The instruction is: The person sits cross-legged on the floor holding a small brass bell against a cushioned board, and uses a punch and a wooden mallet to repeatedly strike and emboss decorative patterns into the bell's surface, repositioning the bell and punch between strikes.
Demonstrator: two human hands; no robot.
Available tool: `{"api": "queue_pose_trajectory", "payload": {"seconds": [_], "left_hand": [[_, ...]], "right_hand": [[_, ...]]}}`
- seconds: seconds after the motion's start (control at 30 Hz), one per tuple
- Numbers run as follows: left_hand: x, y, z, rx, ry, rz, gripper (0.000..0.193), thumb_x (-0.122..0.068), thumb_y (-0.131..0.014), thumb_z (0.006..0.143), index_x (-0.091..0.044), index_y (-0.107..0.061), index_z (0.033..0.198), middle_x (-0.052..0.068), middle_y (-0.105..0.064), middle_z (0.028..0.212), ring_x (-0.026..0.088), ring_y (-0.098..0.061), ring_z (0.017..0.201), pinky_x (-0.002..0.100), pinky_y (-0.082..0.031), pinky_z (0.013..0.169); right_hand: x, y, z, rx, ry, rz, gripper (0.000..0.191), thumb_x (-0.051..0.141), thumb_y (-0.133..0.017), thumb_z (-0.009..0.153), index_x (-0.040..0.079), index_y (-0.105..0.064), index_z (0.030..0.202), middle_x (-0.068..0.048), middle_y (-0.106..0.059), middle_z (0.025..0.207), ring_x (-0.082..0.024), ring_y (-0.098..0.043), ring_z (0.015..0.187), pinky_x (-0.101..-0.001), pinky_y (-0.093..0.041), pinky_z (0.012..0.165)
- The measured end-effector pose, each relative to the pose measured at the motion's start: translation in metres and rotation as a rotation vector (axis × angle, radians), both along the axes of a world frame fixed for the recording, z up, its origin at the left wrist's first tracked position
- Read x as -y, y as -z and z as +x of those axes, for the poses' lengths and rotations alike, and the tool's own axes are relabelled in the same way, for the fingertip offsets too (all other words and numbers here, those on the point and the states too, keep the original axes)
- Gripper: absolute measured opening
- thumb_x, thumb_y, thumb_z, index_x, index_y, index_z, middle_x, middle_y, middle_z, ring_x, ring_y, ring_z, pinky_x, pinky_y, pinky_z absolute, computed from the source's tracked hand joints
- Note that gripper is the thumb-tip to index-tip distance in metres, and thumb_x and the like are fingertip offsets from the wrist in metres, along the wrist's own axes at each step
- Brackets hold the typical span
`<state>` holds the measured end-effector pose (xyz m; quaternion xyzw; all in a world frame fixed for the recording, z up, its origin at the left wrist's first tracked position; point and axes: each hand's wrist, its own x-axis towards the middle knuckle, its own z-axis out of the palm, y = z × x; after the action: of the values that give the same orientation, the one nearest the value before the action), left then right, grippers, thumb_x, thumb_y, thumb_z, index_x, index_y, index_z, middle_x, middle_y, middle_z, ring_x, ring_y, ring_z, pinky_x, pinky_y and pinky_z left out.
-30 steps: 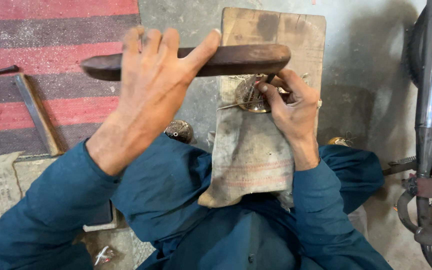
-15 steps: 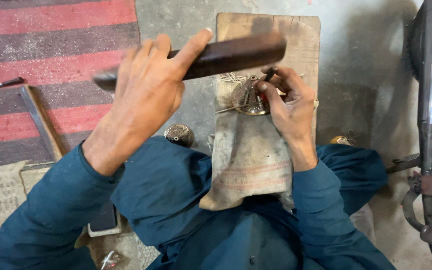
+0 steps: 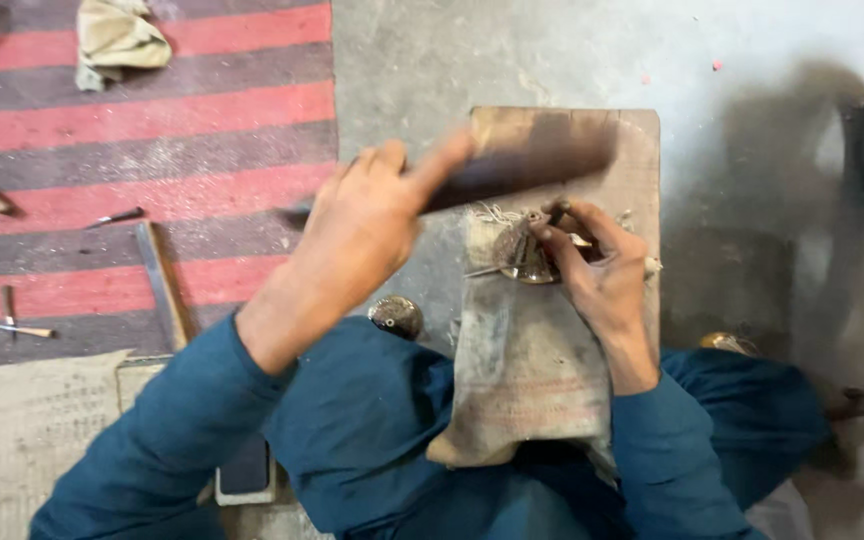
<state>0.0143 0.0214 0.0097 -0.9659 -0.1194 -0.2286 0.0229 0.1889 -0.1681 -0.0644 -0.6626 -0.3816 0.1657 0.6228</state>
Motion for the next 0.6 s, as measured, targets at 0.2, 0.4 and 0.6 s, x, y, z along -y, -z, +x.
{"api": "queue_pose_trajectory", "payload": {"seconds": [0.2, 0.4, 0.6], "left_hand": [[-0.003, 0.001, -0.009, -0.086, -0.016, -0.228, 0.077, -0.003, -0.069, 0.083, -0.022, -0.043, 0.152, 0.017, -0.061, 0.099, 0.039, -0.062, 0.094, 0.053, -0.050, 0.081], [0.004, 0.012, -0.023, -0.081, 0.054, -0.622, 0.074, -0.006, -0.072, 0.081, -0.015, -0.041, 0.148, 0.022, -0.064, 0.108, 0.046, -0.065, 0.099, 0.054, -0.052, 0.082], [0.002, 0.011, -0.011, -0.190, -0.040, -0.494, 0.070, -0.005, -0.072, 0.081, -0.017, -0.045, 0.144, 0.019, -0.065, 0.101, 0.046, -0.066, 0.093, 0.056, -0.051, 0.076]], "right_hand": [[0.001, 0.007, 0.018, -0.083, -0.055, 0.027, 0.024, -0.004, -0.069, 0.104, -0.001, -0.066, 0.127, -0.005, -0.071, 0.101, -0.009, -0.068, 0.096, -0.0210, -0.056, 0.086], [0.006, 0.008, 0.027, -0.127, -0.150, -0.030, 0.027, -0.007, -0.069, 0.100, -0.003, -0.065, 0.126, -0.005, -0.075, 0.108, -0.011, -0.071, 0.102, -0.0231, -0.059, 0.088], [0.002, 0.006, 0.020, -0.077, -0.139, 0.073, 0.030, -0.009, -0.071, 0.100, -0.006, -0.063, 0.128, -0.010, -0.072, 0.116, -0.015, -0.072, 0.106, -0.0253, -0.060, 0.093]]}}
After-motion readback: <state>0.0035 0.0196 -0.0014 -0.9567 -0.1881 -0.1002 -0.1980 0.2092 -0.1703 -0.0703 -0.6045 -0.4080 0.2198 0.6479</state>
